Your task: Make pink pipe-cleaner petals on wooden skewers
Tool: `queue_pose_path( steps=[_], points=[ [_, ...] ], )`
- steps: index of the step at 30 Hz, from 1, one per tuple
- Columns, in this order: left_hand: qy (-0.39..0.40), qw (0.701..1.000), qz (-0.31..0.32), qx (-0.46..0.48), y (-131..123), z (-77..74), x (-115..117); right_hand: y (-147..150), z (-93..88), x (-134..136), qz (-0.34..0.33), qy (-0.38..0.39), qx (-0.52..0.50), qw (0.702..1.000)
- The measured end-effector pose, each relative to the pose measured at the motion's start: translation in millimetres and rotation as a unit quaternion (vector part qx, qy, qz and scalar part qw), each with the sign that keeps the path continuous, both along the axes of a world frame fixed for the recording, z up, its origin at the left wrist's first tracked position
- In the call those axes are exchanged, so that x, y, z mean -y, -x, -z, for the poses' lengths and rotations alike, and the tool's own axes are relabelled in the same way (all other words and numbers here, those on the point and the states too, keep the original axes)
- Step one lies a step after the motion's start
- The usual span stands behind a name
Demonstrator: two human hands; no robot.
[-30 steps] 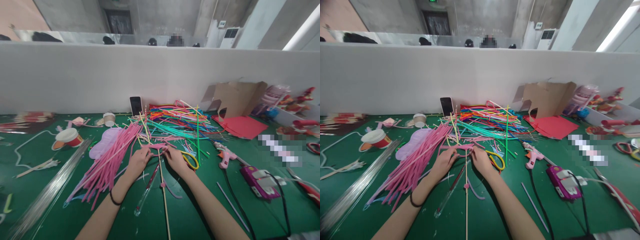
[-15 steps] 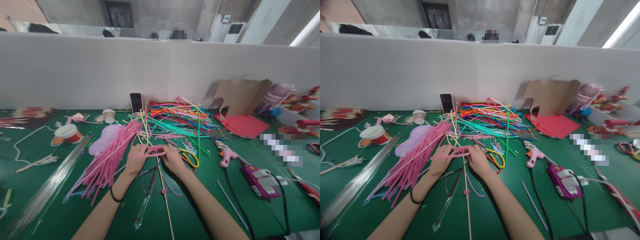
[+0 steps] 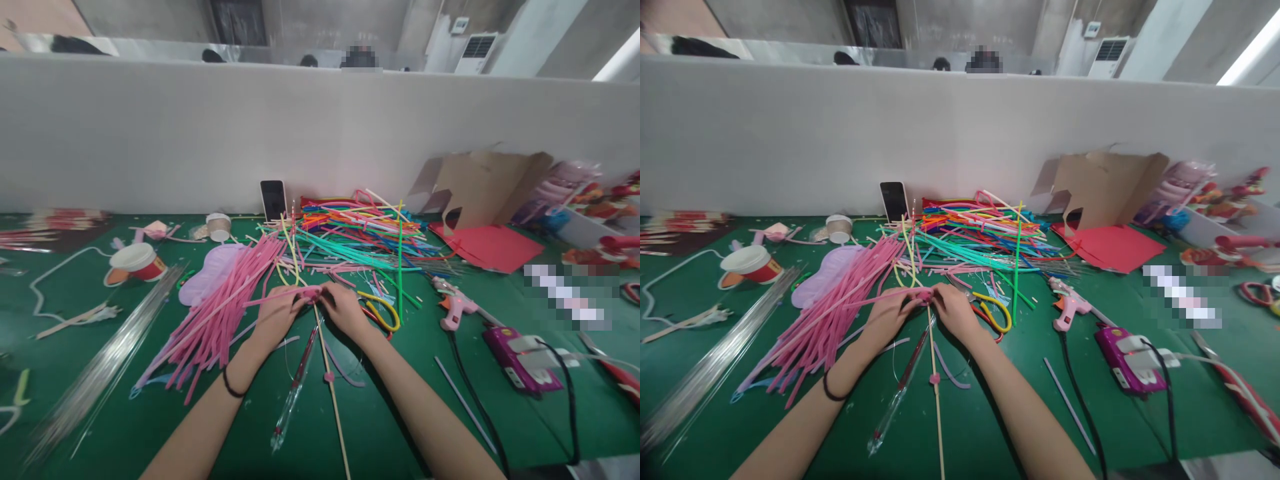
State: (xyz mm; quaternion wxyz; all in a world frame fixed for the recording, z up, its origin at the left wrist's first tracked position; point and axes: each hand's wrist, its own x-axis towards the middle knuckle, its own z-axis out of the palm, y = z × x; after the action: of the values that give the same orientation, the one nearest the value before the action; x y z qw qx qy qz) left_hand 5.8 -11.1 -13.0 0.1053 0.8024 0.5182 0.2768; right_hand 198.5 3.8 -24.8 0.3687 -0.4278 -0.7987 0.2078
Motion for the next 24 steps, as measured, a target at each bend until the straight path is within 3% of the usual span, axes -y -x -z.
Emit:
queue_pose_path(
  steps=[8,15,24],
  points=[
    [0.088,0.983,-0.058,0.152,8,1.4,-10,1,1.1,-4,-0.009,0.022,-0.007,1.0],
    [0.177,0.968,-0.021,0.179,28,6.0,-22,2,-2.4,-5,0.003,0.024,0.006,1.0],
    [0.14,0.978,0.027,0.151,44,-13.4,-19,1,-4.8,-3,0.003,0.026,0.004,1.0]
  ],
)
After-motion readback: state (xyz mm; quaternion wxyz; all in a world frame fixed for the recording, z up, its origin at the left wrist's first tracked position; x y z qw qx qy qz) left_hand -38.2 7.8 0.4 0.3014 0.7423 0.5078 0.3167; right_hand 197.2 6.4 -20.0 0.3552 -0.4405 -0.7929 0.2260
